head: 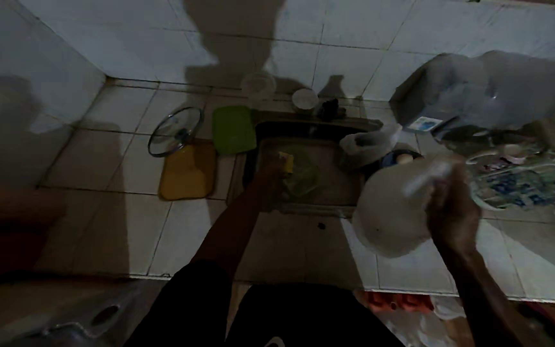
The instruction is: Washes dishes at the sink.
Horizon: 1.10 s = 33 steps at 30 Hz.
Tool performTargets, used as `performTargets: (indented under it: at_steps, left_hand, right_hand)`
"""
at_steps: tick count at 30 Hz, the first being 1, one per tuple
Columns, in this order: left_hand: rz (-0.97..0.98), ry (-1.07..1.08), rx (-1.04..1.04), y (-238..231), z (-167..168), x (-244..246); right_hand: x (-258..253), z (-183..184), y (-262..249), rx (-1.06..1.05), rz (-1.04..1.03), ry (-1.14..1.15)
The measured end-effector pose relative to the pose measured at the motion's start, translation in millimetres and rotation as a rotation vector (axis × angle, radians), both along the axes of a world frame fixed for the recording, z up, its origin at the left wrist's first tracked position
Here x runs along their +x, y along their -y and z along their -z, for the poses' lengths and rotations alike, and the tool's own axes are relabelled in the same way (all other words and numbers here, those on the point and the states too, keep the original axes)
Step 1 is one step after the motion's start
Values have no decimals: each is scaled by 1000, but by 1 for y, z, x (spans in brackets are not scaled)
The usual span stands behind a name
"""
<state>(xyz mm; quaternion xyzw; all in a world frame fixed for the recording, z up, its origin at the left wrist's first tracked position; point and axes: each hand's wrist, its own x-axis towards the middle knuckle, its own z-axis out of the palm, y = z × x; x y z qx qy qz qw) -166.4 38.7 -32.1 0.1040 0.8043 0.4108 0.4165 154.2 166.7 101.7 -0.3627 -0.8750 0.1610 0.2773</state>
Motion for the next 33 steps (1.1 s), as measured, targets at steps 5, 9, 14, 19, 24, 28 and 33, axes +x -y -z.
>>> performTargets:
  at_steps: [5,9,14,19,24,28,33]
  left_hand:
    - [335,-190,-70,-8,-9,7]
    - [415,-456,58,-10,51,17]
    - [604,-337,-41,-32,43,22]
    - [762,-411,128,-42,42,21]
    - [749,-439,46,-49,15,26]
    - [745,-543,-49,-56,5,20]
    - [624,-480,95,-51,-5,29]
  right_hand:
    - [-112,-25,-2,-240,-361,785]
    - [-154,4,3,-254,-474,1089]
    - [-170,15,17,-277,-515,1249]
    - [-180,8,28,-329,-522,1263]
    - [-179,12,24,-313,-497,1217]
    - [-158,-1,19,-334,-517,1108]
    - [-119,-11,6,-337,-529,918]
